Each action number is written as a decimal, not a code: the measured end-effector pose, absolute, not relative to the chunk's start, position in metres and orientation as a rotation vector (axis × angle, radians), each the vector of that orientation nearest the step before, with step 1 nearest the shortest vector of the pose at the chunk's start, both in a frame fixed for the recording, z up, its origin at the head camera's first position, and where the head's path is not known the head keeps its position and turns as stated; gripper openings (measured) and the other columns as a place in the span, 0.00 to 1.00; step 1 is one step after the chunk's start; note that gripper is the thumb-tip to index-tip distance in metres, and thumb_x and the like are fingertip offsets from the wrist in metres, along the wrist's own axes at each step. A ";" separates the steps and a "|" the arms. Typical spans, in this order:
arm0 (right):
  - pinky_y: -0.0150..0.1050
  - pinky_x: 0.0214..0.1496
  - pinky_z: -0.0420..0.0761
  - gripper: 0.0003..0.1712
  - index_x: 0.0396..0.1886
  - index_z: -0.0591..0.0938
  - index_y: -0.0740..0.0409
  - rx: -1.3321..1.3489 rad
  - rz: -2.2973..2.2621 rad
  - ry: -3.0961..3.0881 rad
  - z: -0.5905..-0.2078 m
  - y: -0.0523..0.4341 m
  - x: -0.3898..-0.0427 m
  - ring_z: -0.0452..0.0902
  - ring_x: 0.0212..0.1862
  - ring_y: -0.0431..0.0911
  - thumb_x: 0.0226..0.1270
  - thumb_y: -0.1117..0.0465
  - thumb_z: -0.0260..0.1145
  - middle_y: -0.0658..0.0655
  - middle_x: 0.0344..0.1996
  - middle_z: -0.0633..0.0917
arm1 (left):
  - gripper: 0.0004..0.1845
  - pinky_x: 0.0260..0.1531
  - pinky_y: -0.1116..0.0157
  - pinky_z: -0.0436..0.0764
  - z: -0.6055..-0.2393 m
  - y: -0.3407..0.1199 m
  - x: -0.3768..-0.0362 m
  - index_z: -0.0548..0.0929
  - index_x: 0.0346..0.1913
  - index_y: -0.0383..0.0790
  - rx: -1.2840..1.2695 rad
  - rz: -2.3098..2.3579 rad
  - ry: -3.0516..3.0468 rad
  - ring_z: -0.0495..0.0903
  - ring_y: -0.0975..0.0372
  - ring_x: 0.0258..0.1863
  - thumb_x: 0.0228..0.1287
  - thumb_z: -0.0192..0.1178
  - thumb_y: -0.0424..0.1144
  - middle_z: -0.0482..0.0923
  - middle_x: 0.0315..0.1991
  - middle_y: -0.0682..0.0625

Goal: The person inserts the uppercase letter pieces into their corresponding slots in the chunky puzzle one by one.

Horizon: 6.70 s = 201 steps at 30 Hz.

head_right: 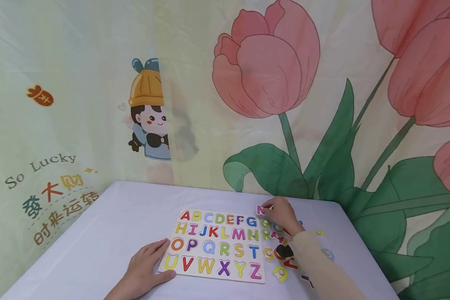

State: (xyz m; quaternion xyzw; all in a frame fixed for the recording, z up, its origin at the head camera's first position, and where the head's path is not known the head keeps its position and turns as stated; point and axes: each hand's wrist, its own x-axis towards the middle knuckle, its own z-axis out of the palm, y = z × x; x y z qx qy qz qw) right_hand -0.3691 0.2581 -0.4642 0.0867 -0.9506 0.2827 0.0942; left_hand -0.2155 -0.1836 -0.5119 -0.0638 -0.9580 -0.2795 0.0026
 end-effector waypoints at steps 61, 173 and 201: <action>0.33 0.34 0.76 0.05 0.39 0.94 0.51 0.256 0.754 -2.835 -0.481 0.162 -0.293 0.73 0.34 0.40 0.64 0.59 0.81 0.45 0.31 0.80 | 0.57 0.75 0.34 0.59 -0.512 -0.184 -0.215 0.70 0.80 0.42 -0.196 -0.874 -3.003 0.62 0.44 0.75 0.51 0.79 0.65 0.68 0.78 0.45; 0.31 0.35 0.77 0.06 0.41 0.96 0.44 0.709 0.786 -2.904 -0.459 0.251 -0.262 0.74 0.35 0.35 0.65 0.57 0.80 0.37 0.31 0.81 | 0.57 0.74 0.33 0.59 -0.510 -0.182 -0.216 0.70 0.80 0.41 -0.213 -0.869 -3.005 0.62 0.43 0.75 0.52 0.77 0.67 0.67 0.78 0.44; 0.30 0.35 0.77 0.04 0.36 0.95 0.47 0.469 0.865 -2.893 -0.474 0.174 -0.257 0.74 0.34 0.39 0.61 0.58 0.83 0.41 0.30 0.81 | 0.58 0.75 0.33 0.58 -0.512 -0.181 -0.217 0.69 0.81 0.43 -0.152 -0.889 -3.025 0.61 0.43 0.76 0.50 0.78 0.69 0.67 0.79 0.45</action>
